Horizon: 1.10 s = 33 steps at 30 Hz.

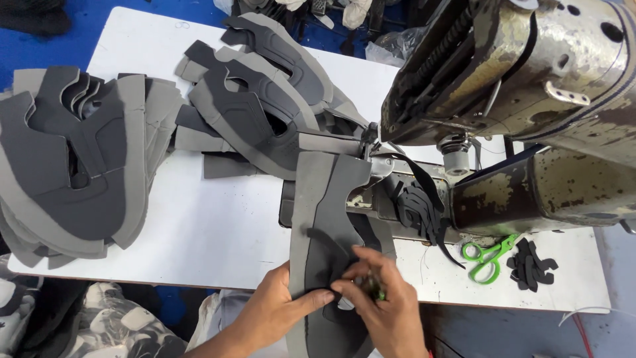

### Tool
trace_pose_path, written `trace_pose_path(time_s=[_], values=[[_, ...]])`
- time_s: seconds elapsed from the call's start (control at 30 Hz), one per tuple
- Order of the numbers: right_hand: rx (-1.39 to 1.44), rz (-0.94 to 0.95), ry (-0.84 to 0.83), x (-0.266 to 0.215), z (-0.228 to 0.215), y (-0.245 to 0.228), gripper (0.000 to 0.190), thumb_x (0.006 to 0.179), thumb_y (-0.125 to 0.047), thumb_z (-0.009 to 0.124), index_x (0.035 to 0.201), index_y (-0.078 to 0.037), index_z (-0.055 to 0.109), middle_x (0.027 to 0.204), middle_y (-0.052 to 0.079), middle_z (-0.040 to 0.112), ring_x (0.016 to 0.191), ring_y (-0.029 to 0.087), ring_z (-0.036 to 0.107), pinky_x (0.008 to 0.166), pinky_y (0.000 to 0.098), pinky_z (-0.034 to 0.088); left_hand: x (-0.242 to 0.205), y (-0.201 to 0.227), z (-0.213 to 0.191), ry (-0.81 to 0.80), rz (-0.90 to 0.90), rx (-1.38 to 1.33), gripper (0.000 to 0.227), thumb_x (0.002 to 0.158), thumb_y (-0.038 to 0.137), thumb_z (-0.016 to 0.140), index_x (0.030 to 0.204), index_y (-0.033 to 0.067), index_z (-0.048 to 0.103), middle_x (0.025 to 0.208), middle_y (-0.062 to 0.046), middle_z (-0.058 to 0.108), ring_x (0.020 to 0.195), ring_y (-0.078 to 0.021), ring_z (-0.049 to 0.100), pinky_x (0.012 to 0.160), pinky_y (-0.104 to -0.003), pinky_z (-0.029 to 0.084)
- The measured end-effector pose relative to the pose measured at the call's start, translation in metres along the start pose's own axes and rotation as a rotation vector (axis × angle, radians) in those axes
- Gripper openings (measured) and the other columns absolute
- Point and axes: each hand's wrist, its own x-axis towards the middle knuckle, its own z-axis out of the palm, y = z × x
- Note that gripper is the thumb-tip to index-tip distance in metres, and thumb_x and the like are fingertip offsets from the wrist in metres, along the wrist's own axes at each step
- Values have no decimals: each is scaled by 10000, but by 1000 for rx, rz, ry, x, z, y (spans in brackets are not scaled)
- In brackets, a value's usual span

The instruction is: The person uses a sewing machine to stitch together grey and black shoe parts. They guide the material under the needle and use green-handled scissors to cut the thread after each piece is sewn.

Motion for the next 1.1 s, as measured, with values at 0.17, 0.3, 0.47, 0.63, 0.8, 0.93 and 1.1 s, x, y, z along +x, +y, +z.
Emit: trace_pose_path(time_s=[0.17, 0.3, 0.47, 0.63, 0.8, 0.93, 1.1], values=[[-148, 30, 260, -2, -20, 22, 352, 797, -154, 826, 1103, -20, 716, 830, 59, 732, 661, 108, 607, 600, 240, 503, 1, -5, -7, 37, 18, -15, 453, 826, 251, 802, 1162, -19, 660, 1018, -71, 787, 935, -132, 735, 855, -296, 590], [-435, 511, 197, 0, -37, 83, 427, 985, -436, 660, 1095, -41, 781, 776, 61, 702, 655, 134, 663, 617, 236, 486, 5, -3, -9, 25, -72, -120, 484, 799, 196, 806, 1188, -36, 633, 1035, -129, 784, 968, -176, 757, 877, -327, 607], [366, 814, 219, -20, -25, 124, 420, 950, -332, 712, 1177, 20, 737, 642, 43, 524, 483, 117, 414, 419, 276, 303, 10, -4, -7, -48, -148, -314, 476, 794, 141, 807, 1183, -75, 637, 1025, -195, 766, 943, -231, 757, 853, -380, 620], [485, 453, 252, -16, -29, 80, 361, 858, -74, 721, 1197, -1, 621, 683, 8, 617, 460, 55, 438, 371, 244, 293, 12, -1, -6, -43, -115, -335, 500, 782, 135, 812, 1211, -57, 638, 1070, -157, 765, 977, -208, 742, 874, -372, 605], [382, 417, 228, -16, -36, 71, 331, 868, -104, 744, 1153, 25, 636, 653, 15, 588, 452, 53, 415, 379, 243, 291, 12, 1, -5, -39, -90, -298, 510, 780, 150, 816, 1216, -58, 654, 1104, -147, 779, 1009, -197, 743, 907, -356, 601], [313, 428, 240, -14, -38, 65, 342, 847, -124, 754, 1144, 11, 652, 632, 17, 589, 434, 56, 422, 373, 247, 317, 11, 5, -5, -36, -92, -193, 505, 785, 154, 814, 1218, -60, 667, 1108, -153, 783, 1007, -203, 742, 897, -353, 601], [286, 465, 282, -14, -37, 52, 330, 841, -119, 758, 1130, 13, 667, 633, 28, 610, 436, 62, 428, 376, 251, 310, 12, 3, -1, -15, -122, -299, 537, 777, 141, 804, 1250, -46, 633, 1154, -152, 763, 1045, -202, 728, 925, -360, 593]])
